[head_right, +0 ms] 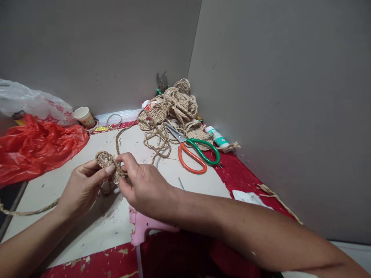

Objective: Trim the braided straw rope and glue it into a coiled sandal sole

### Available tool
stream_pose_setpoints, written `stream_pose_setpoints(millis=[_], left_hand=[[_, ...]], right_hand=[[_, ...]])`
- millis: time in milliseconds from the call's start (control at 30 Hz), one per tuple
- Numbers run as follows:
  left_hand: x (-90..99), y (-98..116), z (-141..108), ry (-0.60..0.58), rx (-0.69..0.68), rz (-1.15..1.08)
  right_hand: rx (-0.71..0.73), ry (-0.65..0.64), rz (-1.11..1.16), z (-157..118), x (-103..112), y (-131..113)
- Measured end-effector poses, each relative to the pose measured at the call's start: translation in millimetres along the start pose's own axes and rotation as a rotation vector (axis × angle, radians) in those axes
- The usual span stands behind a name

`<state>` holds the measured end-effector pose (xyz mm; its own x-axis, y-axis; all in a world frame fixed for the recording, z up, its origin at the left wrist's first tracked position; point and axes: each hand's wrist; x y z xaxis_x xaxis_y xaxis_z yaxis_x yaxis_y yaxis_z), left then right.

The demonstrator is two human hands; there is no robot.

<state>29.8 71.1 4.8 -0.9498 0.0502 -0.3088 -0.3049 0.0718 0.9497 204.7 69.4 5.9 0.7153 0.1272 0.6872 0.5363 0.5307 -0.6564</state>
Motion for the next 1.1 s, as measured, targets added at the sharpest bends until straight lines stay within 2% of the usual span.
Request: stream_pose_setpoints(millis=[167, 367, 467, 700, 800, 933, 1100], left_hand=[[-2.7, 1.8, -3.8, 0.032, -0.007, -0.023], [-7.1, 5.2, -5.2, 0.041, 0.004, -0.064], [-6.0, 3.5, -4.6, 0.044, 0.007, -0.045], [-2.9, -1.9, 3.1, 0.049, 0.017, -0.056], [-5.4, 0.8, 5.4, 0.024, -0.011, -0.088], [-8.9, 5.8, 4.4, 0.022, 0.038, -0.152], [-5.9, 12.6, 2.8, -0.115, 0.089, -0.166]], right_hand=[[0.027, 0.1, -0.031, -3.3, -5.6, 1.8], [0.207, 0.232, -0.046, -4.5, -7.2, 2.3], [0.25, 0.263, -0.058, -4.3, -10.0, 4.1], [0.084, 0.184, 0.103, -0.4, -11.4, 6.6], [0.147, 0.205, -0.04, 0.6, -6.6, 5.0], [0.275, 0.222, -0.315, -0.4, -5.8, 6.1], [0.285, 0.228, -0.37, 0.1, -5.0, 11.8]])
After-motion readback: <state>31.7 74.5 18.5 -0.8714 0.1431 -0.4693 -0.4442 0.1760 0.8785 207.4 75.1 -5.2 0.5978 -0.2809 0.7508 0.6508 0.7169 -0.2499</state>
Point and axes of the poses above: each hand's wrist, its own z-axis towards the middle knuckle, its own x-axis out of the back of the hand, y = z × x, and after that the axes turned 12 degrees about -z, right-handed
